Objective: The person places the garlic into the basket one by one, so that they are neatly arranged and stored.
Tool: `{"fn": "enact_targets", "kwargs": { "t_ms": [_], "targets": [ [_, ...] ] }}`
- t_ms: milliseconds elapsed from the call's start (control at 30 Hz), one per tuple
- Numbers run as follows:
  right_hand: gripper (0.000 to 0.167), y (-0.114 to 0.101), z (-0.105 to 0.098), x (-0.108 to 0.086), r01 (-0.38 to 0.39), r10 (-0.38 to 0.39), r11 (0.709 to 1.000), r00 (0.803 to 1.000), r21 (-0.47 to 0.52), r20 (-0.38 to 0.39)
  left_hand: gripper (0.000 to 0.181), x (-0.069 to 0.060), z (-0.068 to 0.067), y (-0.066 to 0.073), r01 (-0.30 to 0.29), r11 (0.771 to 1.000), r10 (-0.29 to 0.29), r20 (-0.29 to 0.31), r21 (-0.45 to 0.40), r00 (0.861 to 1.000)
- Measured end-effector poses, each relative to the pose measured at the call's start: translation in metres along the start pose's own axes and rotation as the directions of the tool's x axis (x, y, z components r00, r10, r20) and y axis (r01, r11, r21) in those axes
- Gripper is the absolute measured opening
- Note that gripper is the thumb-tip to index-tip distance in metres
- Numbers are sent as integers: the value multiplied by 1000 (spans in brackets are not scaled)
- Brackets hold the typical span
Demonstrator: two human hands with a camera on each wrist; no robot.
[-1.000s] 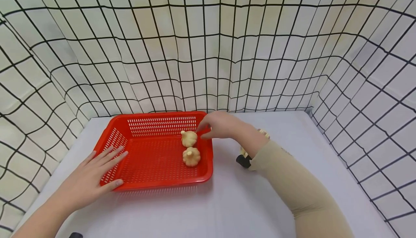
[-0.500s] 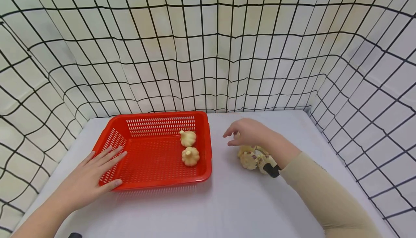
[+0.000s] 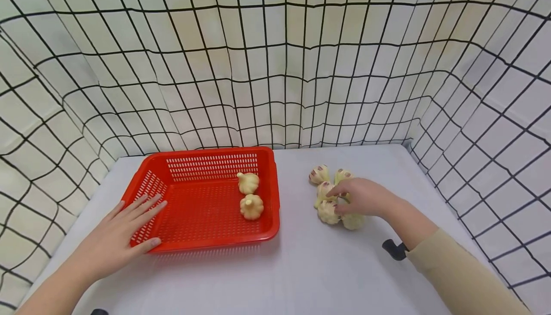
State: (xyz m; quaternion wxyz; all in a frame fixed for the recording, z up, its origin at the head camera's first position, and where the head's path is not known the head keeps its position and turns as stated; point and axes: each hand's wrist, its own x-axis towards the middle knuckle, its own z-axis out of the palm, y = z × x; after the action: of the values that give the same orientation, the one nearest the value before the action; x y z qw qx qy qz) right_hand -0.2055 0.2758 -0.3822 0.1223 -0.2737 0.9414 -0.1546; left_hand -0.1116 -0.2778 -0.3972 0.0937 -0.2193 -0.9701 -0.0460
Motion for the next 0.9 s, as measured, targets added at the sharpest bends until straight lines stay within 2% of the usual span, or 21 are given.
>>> {"fn": "enact_targets", "kwargs": {
  "t_ms": [233,467,733,900],
  "targets": [
    [47,4,8,-1,-27,28,1000,999,-8,31,79,0,0,-1,4,1000,-4,1,-4,1000],
    [51,4,12,1,-24,26,999,998,-37,50,79,0,0,0,9,1000,-9,6,1,1000],
    [52,8,15,3,-17,19,1000,997,-20,69,79,0,-1,1,21,1000,-21,30,-4,999],
    [56,7,19,5,-14,17,999,997,-39,81,79,0,-1,1,16,1000,-16,22,0,1000]
  ]
}}
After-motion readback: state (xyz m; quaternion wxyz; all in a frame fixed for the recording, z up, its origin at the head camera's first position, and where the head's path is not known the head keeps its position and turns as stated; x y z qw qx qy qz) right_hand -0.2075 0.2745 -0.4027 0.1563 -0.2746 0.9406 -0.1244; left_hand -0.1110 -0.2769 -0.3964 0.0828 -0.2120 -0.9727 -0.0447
